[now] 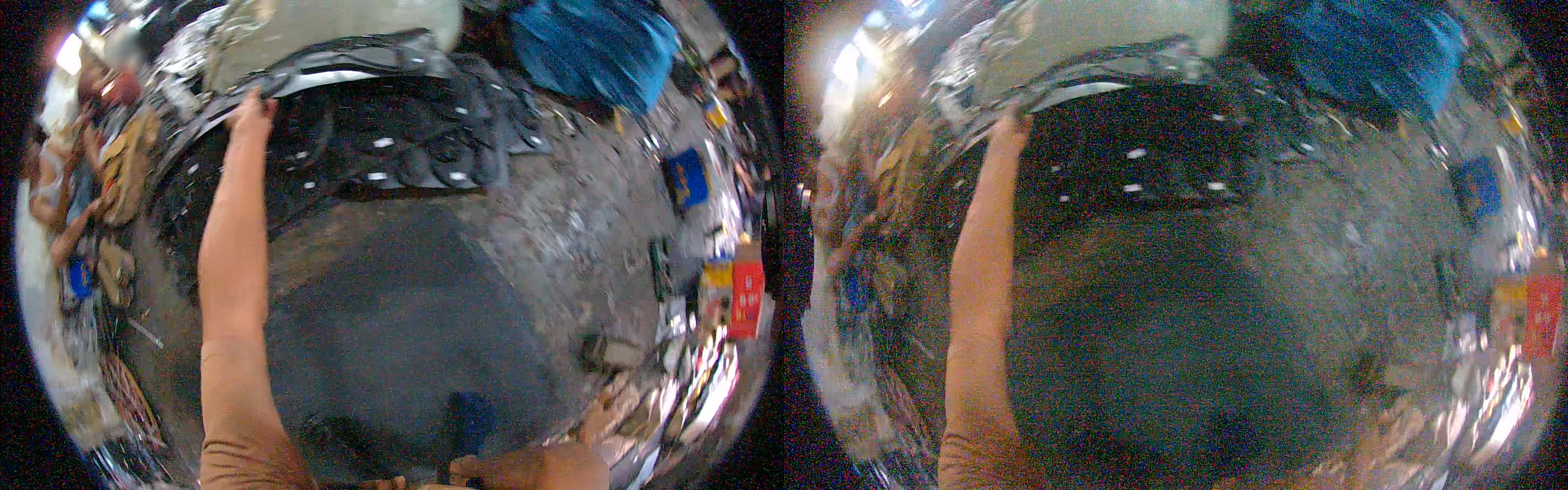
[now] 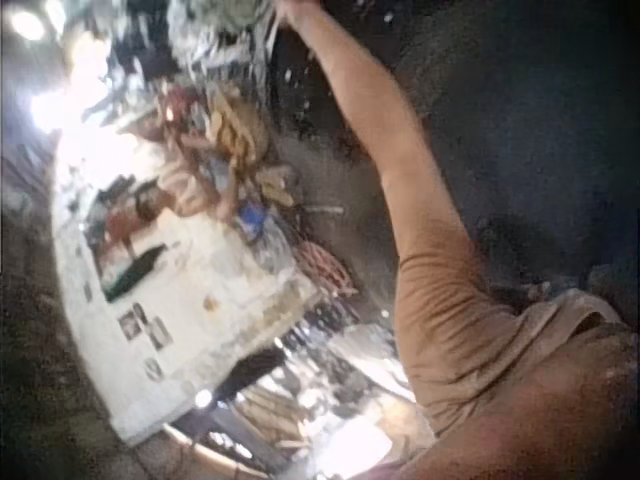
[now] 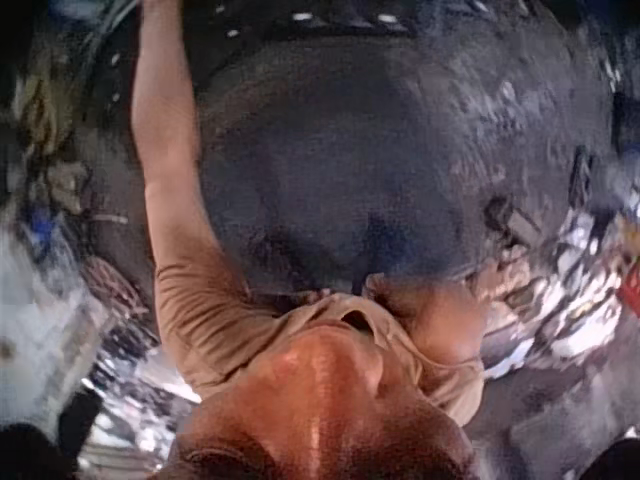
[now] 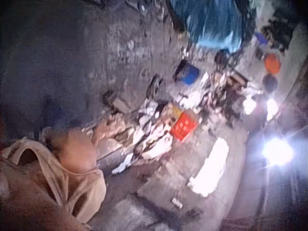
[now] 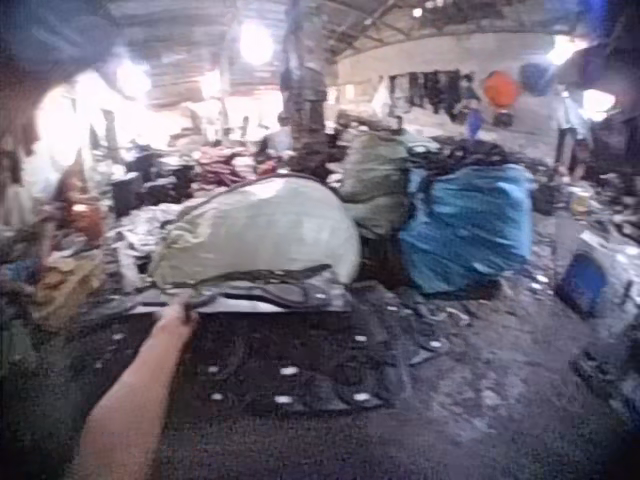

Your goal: The person sits on the floor and uses a knife to trim the edges of black flip-flops. They handle the sandals one at a time, cutting away excess material from the soles and straps, then placing the finished items aside.

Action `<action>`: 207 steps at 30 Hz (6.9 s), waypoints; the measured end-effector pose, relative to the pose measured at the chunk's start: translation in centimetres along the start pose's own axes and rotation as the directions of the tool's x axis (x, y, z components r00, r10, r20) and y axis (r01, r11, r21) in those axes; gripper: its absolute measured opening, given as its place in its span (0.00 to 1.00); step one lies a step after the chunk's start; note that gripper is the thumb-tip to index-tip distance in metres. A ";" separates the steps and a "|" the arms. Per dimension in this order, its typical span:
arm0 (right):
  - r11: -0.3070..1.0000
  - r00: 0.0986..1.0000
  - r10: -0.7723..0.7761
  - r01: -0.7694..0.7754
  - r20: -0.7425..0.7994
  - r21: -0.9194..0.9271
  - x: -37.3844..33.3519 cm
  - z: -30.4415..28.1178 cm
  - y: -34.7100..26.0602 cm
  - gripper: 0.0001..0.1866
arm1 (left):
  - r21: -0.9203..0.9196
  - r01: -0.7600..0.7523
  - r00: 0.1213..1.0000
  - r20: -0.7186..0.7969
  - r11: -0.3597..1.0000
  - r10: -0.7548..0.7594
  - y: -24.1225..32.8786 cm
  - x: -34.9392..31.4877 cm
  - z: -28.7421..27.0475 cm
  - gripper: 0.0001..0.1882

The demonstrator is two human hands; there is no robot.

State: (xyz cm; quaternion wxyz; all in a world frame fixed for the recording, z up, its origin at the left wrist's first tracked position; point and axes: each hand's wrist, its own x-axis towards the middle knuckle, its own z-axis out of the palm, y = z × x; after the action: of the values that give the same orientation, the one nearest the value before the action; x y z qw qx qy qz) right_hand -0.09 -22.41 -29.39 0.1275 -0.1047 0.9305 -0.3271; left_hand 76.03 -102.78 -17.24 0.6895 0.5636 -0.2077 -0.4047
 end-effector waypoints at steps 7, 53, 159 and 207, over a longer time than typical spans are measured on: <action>0.976 0.972 0.195 -0.206 -0.133 -0.072 -1.4 -6.4 2.3 0.23 | -0.020 -0.174 0.972 0.158 0.985 0.175 -5.0 -19.9 3.6 0.26; 0.938 1.000 0.013 -0.019 0.022 0.347 -1.6 -12.5 9.5 0.17 | -0.096 0.466 0.874 -0.102 0.879 -0.475 -20.0 -56.0 -26.2 0.37; 0.813 0.831 -0.442 0.212 0.338 0.543 -20.3 -21.6 -13.5 0.24 | -0.222 0.280 0.960 0.062 0.934 -0.273 1.9 -75.7 -11.1 0.34; 0.614 0.344 -0.745 0.017 0.572 0.790 -34.2 -7.0 -29.7 0.18 | 0.304 -0.163 0.967 0.237 0.939 0.091 12.8 -80.3 -20.1 0.24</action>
State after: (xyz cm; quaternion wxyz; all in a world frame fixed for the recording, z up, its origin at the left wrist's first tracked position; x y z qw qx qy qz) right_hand 33.44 -31.57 0.52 0.5228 -0.4394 0.4784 -0.5521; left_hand 48.08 -26.42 2.92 0.5861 0.6055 -0.3816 -0.3797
